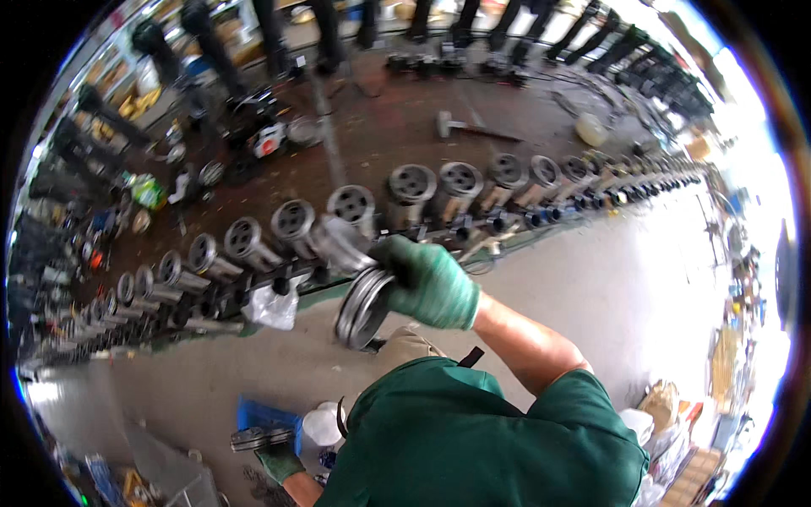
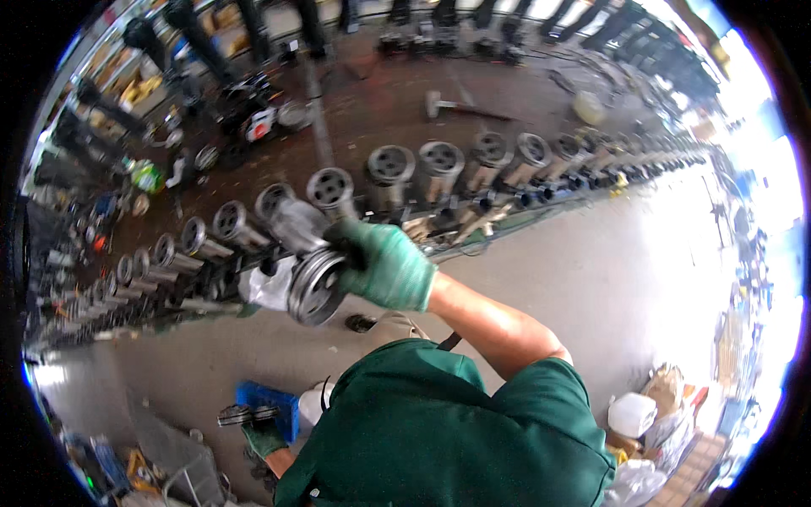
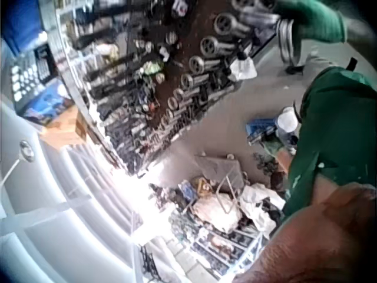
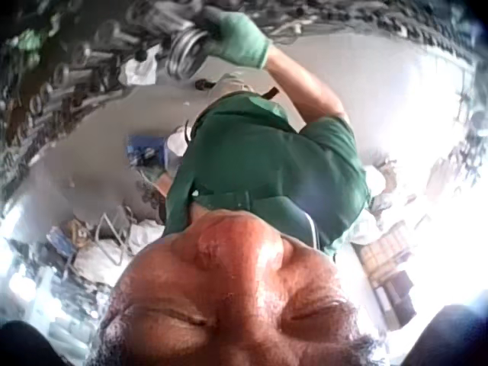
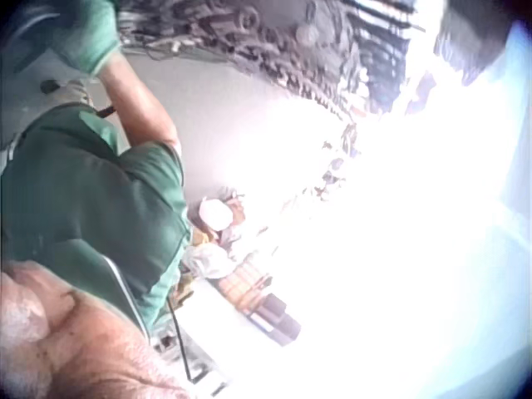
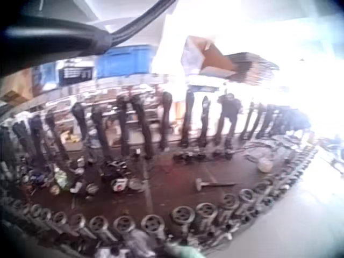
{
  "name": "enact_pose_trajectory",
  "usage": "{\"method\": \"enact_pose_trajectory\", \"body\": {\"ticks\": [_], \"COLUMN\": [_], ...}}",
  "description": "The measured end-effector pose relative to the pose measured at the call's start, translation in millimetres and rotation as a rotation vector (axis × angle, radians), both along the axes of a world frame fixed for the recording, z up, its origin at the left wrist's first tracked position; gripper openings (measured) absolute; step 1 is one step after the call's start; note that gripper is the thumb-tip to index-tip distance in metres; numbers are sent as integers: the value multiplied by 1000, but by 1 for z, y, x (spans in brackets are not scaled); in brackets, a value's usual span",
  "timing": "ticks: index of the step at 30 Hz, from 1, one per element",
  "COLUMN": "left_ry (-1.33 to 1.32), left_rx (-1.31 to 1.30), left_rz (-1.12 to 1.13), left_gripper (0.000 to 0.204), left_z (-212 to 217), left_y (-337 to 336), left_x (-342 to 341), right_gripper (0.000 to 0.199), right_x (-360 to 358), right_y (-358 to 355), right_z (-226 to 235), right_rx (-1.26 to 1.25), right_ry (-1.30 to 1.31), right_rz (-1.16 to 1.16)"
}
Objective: The person inserts small circular metal discs into cylindrical metal housings arranged on a workbench. They pick up the discs from a blue bin and place them into the housings one by one, occasionally adjusting the position of the components. The person wears green gloves throughout the process.
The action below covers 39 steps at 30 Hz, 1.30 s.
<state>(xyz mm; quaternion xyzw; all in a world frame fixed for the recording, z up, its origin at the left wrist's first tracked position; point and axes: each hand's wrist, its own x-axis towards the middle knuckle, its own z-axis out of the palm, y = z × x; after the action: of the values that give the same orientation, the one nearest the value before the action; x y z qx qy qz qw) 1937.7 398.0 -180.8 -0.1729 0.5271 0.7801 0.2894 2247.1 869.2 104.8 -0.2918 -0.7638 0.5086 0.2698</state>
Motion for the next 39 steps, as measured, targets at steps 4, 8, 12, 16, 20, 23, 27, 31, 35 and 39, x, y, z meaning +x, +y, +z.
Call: {"method": "enact_pose_trajectory", "body": {"ticks": [4, 8, 12, 16, 20, 23, 27, 31, 35, 39], "left_ry": [-60, -33, -18, 9, 48, 81, 115, 135, 146, 143], "left_rx": [138, 166, 166, 150, 110, 86, 54, 48, 91, 181], "left_rz": [-52, -164, -230, -240, -194, -151, -134, -139, -188, -268], "left_gripper": [39, 40, 41, 41, 42, 42, 43, 44, 44, 45], "left_z": [-41, -39, -29, -20, -18, -11, 8, 21, 15, -7], "left_y": [20, 76, 113, 146, 170, 196, 235, 251, 272, 282], "left_x": [56, 135, 212, 288, 362, 418, 478, 519, 539, 544], "right_gripper": [46, 40, 34, 46, 53, 50, 39, 39, 41, 48], "right_x": [136, 270, 383, 480, 520, 543, 545, 544, 548, 564], "right_y": [5, 30, 85, 169, 255, 323, 378, 378, 382, 378], "right_z": [-2, -3, -25, -44, -41, -66, -107, -100, -94, -88], "right_rx": [-143, -189, -83, 199, 206, 358, 377, 375, 329, 298], "right_ry": [-122, -167, -182, -521, -748, -907, -1057, -1106, -1141, -1112], "right_rz": [-341, -600, -830, -884, -769, -609, -414, -261, -152, -174]}}
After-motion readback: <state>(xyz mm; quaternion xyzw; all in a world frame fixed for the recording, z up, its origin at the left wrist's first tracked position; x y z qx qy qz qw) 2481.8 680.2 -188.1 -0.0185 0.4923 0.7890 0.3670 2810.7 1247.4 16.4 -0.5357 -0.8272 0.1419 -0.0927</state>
